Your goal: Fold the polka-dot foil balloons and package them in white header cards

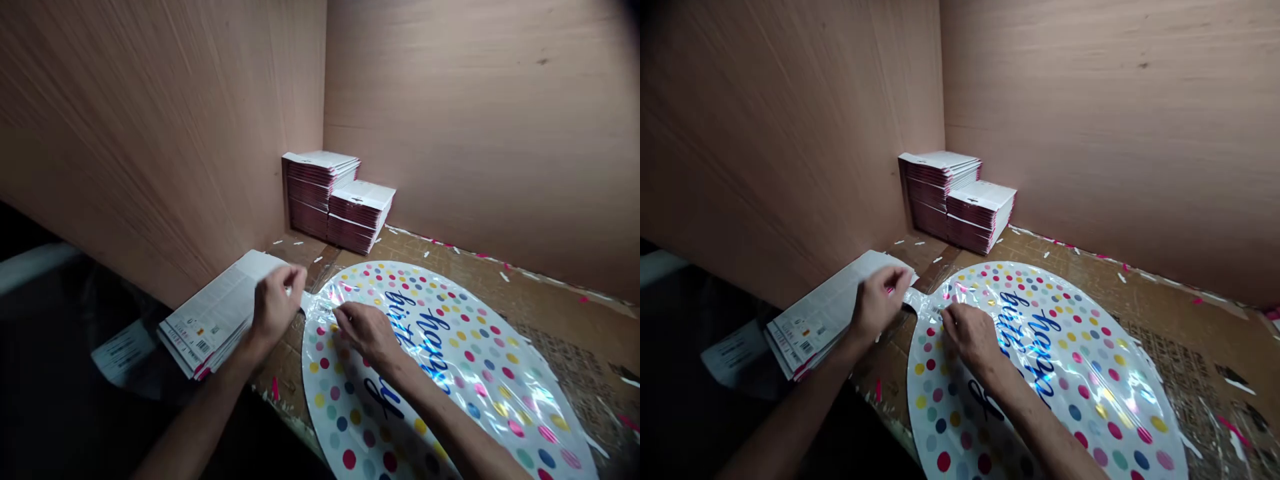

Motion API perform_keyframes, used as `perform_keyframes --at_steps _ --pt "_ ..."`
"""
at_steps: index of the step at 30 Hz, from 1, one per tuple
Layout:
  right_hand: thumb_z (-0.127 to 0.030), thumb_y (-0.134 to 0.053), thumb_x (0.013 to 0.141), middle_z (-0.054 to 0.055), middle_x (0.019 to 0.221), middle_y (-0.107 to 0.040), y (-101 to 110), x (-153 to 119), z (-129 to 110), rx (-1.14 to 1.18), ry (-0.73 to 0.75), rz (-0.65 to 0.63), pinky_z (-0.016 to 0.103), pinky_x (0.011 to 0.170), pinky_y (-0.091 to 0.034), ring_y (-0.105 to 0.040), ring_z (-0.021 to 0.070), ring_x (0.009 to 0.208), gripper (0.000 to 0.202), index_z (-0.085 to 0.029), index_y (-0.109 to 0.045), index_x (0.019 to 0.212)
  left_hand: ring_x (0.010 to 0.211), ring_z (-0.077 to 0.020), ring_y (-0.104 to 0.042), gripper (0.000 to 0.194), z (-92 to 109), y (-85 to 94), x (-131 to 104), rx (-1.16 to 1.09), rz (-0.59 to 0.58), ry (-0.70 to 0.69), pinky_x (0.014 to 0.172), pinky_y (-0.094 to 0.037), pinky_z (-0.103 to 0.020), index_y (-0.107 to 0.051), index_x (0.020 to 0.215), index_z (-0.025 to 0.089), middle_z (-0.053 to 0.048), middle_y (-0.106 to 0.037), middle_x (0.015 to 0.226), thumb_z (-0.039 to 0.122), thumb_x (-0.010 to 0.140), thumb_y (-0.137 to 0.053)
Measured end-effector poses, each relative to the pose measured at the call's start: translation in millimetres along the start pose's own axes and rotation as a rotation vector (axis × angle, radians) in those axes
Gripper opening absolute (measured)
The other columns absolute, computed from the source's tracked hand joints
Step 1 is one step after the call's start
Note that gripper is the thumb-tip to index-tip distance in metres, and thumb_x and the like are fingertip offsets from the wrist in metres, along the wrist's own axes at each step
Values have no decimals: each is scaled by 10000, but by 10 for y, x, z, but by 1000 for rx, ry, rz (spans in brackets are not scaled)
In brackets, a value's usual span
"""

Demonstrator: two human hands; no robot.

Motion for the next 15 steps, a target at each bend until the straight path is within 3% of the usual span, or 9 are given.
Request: perform_keyframes --at_steps 3,6,8,11,15 --pt "-308 -464 977 133 859 -738 -188 258 -241 -226 -56 -100 285 622 -426 -691 227 782 317 -159 -709 841 850 -238 -652 187 103 -126 -995 167 -102 -78 839 -518 -363 -686 834 229 -79 -718 862 284 908 -524" --pt "-149 -578 889 169 830 -737 -419 463 -568 -297 -66 -192 300 607 -459 -706 263 790 174 -118 -724 798 1261 -345 -527 381 151 -377 -1571 231 -193 -170 1056 -424 -498 -619 1224 152 -191 -632 1272 313 902 -494" --pt "-20 -619 795 163 802 -740 -542 555 -729 -290 -74 -223 305 606 -483 -711 268 766 139 -105 -723 761 1376 -405 -402 578 143 -548 -1749 261 -276 -238 1121 -311 -602 -496 1386 122 -220 -535 1407 365 863 -525" --pt "18 -657 727 166 835 -750 -619 631 -814 -275 -99 -233 338 625 -523 -715 282 764 148 -90 -731 796 1395 -442 -363 629 91 -700 -1797 297 -385 -280 1149 -185 -664 -495 1401 182 -178 -549 1415 340 796 -562" --pt "-41 -618 791 177 937 -751 -471 659 -640 -251 -122 -170 342 712 -533 -714 279 888 180 -101 -737 912 1426 -436 -313 611 85 -641 -1618 350 -438 -224 1164 -153 -650 -528 1369 150 -184 -525 1440 291 777 -584"
Point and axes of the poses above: each hand's wrist, its own x-axis towards the middle knuckle, its own y-axis out of the back of the hand, z = x × y, the point moved 7 cm from there along x, towards the middle knuckle
